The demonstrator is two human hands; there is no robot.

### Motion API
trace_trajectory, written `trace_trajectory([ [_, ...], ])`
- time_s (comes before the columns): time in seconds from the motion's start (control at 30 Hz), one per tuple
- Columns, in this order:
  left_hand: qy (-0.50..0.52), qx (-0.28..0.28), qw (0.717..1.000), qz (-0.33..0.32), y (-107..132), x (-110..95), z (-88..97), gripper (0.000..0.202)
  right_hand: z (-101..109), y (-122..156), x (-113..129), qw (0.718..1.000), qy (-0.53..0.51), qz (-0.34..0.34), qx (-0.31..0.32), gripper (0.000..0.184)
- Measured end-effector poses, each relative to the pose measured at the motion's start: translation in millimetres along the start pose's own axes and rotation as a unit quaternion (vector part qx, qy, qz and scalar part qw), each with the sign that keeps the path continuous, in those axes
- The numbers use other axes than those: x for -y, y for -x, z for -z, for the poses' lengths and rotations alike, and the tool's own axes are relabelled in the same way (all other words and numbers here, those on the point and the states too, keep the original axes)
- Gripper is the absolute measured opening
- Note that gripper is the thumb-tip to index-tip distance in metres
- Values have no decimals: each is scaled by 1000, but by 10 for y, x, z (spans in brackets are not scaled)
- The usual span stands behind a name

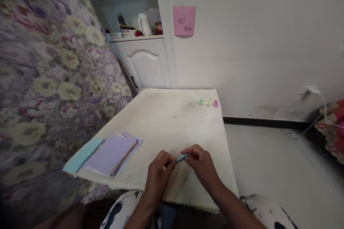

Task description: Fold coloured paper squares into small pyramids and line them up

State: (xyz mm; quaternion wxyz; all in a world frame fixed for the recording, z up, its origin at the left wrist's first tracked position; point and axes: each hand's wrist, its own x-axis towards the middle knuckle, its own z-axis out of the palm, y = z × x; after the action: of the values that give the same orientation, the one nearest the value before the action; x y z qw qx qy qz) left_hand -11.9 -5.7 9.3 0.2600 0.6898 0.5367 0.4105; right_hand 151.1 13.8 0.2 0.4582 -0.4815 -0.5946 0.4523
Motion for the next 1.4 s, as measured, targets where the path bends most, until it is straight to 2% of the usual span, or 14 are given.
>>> trace_trajectory([
  [0.33, -21, 12, 1000, -7, -3, 12, 11, 16, 11, -28, 23, 998, 47, -13, 26, 12],
  [0.53, -47, 41, 998, -19, 1, 0, 10, 18, 3, -17, 59, 989, 142, 35, 25, 7],
  [0.8, -38, 44, 998, -20, -3, 3, 15, 18, -6, -8, 57, 990, 134, 41, 29, 4],
  [0.97, 61, 30, 997, 31, -35, 69, 6, 10, 15, -1, 77, 994, 100, 15, 26, 10],
  [1.2, 125, 52, 986, 102, -36, 96, 9, 19, 32, -50, -9, 996, -2, -68, 63, 10],
  [1.4, 200, 61, 962, 177, -86, 106, 6, 17, 35, -58, 3, 984, -95, -129, 76, 18],
])
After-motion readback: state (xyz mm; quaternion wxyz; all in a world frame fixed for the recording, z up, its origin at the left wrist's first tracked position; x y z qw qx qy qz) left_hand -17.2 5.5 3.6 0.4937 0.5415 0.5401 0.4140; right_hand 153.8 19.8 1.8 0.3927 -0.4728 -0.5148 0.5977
